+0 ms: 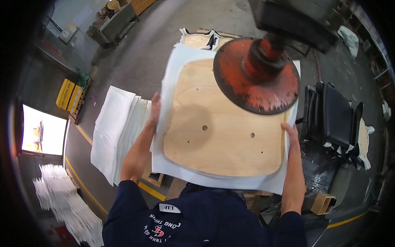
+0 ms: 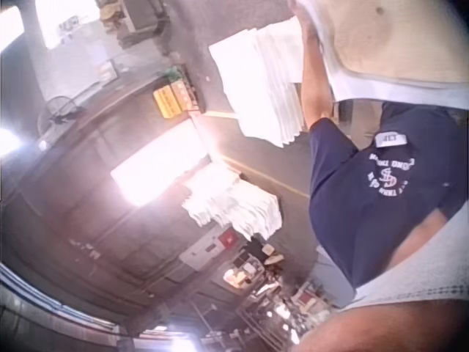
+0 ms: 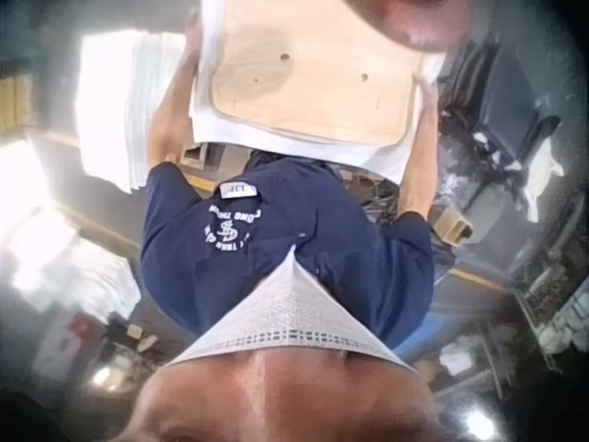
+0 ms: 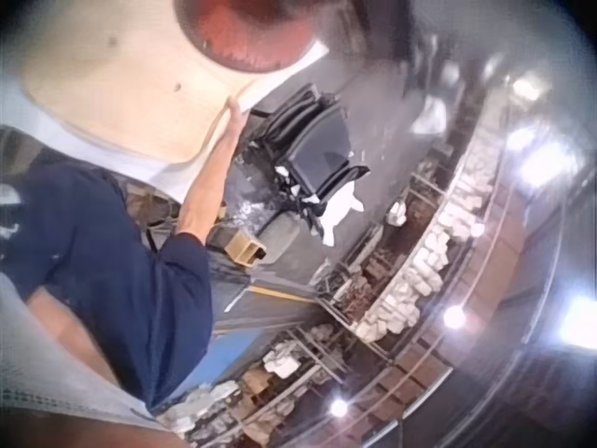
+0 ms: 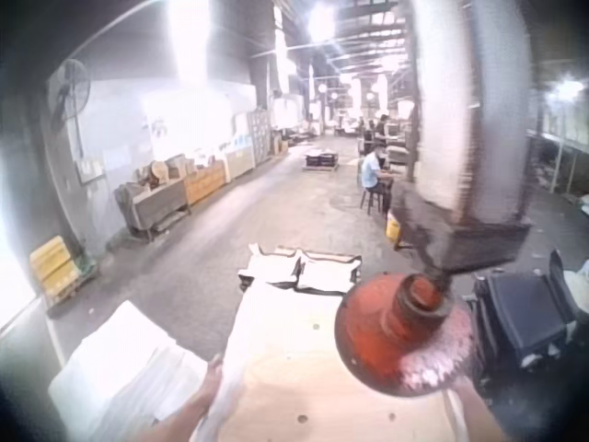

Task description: The person places a white fabric sheet over a wooden chair base, pulls the fabric taut around the edges, and uses a yellow staple gun to secure the fabric to the underside of the base. The person works around the perimeter, repeatedly pulling and stapling to attach the fabric.

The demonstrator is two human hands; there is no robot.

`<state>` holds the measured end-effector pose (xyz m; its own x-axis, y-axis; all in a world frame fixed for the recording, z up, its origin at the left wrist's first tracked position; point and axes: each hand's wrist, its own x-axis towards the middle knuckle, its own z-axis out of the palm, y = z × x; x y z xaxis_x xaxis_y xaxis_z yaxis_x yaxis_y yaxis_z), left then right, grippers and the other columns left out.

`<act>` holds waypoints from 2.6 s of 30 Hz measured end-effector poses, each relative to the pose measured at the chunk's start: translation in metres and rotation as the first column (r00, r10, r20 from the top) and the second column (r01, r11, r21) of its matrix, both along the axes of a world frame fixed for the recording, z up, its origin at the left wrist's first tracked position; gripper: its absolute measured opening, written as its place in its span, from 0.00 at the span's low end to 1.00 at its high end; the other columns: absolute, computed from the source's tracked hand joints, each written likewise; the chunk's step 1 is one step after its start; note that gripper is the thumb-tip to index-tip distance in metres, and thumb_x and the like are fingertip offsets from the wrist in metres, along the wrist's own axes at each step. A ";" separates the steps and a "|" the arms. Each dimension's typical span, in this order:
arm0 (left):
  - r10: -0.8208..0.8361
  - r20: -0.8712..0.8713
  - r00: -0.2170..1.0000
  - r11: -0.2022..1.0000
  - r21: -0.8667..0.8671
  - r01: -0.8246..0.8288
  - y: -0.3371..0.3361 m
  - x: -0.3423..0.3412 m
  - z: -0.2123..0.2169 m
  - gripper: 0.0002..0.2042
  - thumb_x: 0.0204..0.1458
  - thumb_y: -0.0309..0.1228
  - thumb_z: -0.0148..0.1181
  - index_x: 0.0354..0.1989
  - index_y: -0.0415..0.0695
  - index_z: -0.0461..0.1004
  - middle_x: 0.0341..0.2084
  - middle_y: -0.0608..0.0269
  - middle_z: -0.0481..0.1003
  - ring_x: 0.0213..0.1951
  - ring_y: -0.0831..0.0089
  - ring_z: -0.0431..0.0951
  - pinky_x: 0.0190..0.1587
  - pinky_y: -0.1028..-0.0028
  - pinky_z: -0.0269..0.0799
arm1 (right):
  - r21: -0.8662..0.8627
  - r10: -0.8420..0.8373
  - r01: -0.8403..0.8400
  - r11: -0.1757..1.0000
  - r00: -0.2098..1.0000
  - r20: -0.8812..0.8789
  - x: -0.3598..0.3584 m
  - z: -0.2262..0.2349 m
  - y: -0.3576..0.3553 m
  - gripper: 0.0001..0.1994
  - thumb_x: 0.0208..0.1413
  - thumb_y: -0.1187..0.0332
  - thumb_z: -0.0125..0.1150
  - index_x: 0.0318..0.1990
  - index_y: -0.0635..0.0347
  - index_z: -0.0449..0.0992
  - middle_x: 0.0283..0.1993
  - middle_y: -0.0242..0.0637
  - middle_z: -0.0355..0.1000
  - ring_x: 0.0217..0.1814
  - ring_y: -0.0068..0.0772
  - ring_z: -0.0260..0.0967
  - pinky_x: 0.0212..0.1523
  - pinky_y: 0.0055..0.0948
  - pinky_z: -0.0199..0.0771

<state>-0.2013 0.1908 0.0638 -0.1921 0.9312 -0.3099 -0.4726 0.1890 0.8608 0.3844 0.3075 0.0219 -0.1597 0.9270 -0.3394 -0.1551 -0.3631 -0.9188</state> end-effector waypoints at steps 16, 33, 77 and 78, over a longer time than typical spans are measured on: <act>-0.142 -0.875 0.463 0.987 -0.158 0.004 0.015 0.020 -0.025 0.36 0.65 0.51 0.51 0.73 0.35 0.58 0.64 0.38 0.70 0.65 0.50 0.71 0.67 0.59 0.65 | 0.255 -0.308 0.225 0.940 0.880 0.361 0.048 -0.059 0.004 0.24 0.58 0.68 0.66 0.63 0.60 0.71 0.48 0.36 0.78 0.39 0.33 0.79 0.40 0.30 0.80; -0.206 -0.829 0.520 0.935 -0.323 -0.145 0.175 -0.051 -0.036 0.35 0.57 0.52 0.59 0.66 0.38 0.70 0.61 0.42 0.74 0.64 0.48 0.72 0.66 0.56 0.67 | 0.185 -0.348 0.314 0.931 0.620 0.703 0.086 0.022 0.083 0.23 0.60 0.68 0.65 0.62 0.59 0.72 0.47 0.35 0.78 0.37 0.31 0.78 0.37 0.29 0.79; -0.077 -0.715 0.695 0.865 -0.394 -0.310 -0.213 0.033 -0.040 0.23 0.61 0.33 0.60 0.61 0.32 0.69 0.40 0.54 0.77 0.38 0.72 0.76 0.43 0.71 0.73 | -0.161 -0.340 0.397 0.904 0.893 0.295 0.068 -0.009 -0.231 0.13 0.68 0.61 0.59 0.47 0.63 0.80 0.39 0.31 0.79 0.39 0.25 0.75 0.41 0.27 0.75; -0.102 -0.684 0.723 0.867 -0.416 -0.272 -0.217 0.030 -0.050 0.23 0.61 0.33 0.60 0.61 0.31 0.68 0.41 0.52 0.77 0.39 0.71 0.76 0.44 0.70 0.72 | -0.146 -0.287 0.365 0.920 0.877 0.386 0.077 -0.018 -0.231 0.15 0.69 0.61 0.58 0.49 0.65 0.80 0.41 0.32 0.80 0.40 0.24 0.75 0.43 0.26 0.74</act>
<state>-0.1713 -0.0263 0.0140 -0.5891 0.6763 -0.4421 0.1540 0.6311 0.7603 0.4618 0.0765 0.0038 0.3043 0.8072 -0.5057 0.0190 -0.5359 -0.8440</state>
